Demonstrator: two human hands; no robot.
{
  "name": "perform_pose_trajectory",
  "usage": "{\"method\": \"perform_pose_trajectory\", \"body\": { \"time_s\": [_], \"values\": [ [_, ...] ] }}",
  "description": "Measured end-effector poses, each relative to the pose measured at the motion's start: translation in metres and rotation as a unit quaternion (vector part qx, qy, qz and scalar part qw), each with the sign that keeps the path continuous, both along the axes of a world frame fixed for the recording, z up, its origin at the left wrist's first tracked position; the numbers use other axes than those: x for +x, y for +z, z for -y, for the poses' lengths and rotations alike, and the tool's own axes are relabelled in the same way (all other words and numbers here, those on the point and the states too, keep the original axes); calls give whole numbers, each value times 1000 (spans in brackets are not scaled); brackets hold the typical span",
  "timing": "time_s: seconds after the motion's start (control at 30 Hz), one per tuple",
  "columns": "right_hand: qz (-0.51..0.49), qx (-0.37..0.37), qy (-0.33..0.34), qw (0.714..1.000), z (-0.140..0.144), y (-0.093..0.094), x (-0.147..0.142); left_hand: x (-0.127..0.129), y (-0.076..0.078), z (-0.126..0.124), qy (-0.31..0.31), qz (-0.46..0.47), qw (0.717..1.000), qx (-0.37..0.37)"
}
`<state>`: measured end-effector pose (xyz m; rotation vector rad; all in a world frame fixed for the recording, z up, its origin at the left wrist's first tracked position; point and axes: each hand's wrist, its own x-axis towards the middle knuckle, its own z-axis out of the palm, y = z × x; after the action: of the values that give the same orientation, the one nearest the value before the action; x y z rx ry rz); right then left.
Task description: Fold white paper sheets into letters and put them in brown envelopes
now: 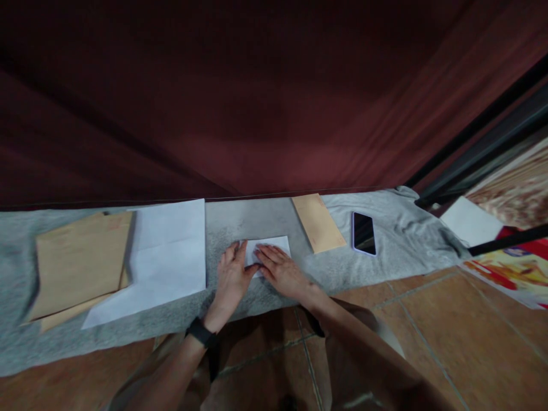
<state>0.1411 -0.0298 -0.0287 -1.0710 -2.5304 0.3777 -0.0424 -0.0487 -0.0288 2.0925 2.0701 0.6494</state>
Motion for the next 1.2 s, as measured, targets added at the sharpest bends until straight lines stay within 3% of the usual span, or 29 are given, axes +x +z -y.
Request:
{"method": "perform_pose_trajectory", "body": {
  "time_s": [0.13,0.3,0.37,0.9,1.07,1.2],
  "values": [
    [30,9,-9,999,4,-5,-3,6,-6,5,-10,6,1000,-1],
    [45,19,-12,999,5,-9,-1,16,-13,12,-98,-12,995,2],
    [43,25,-15,999,5,-10,-1,18,-14,15,-106,-31,994,-11],
    [52,41,-131,989,1,-22,32,13,-18,27,-6,-44,999,-13],
    [58,41,-158,985,1,-21,44,9,-11,23,11,-24,999,-26],
    [42,61,-160,984,5,-18,42,8,1,19,31,62,997,-36]
  ]
}}
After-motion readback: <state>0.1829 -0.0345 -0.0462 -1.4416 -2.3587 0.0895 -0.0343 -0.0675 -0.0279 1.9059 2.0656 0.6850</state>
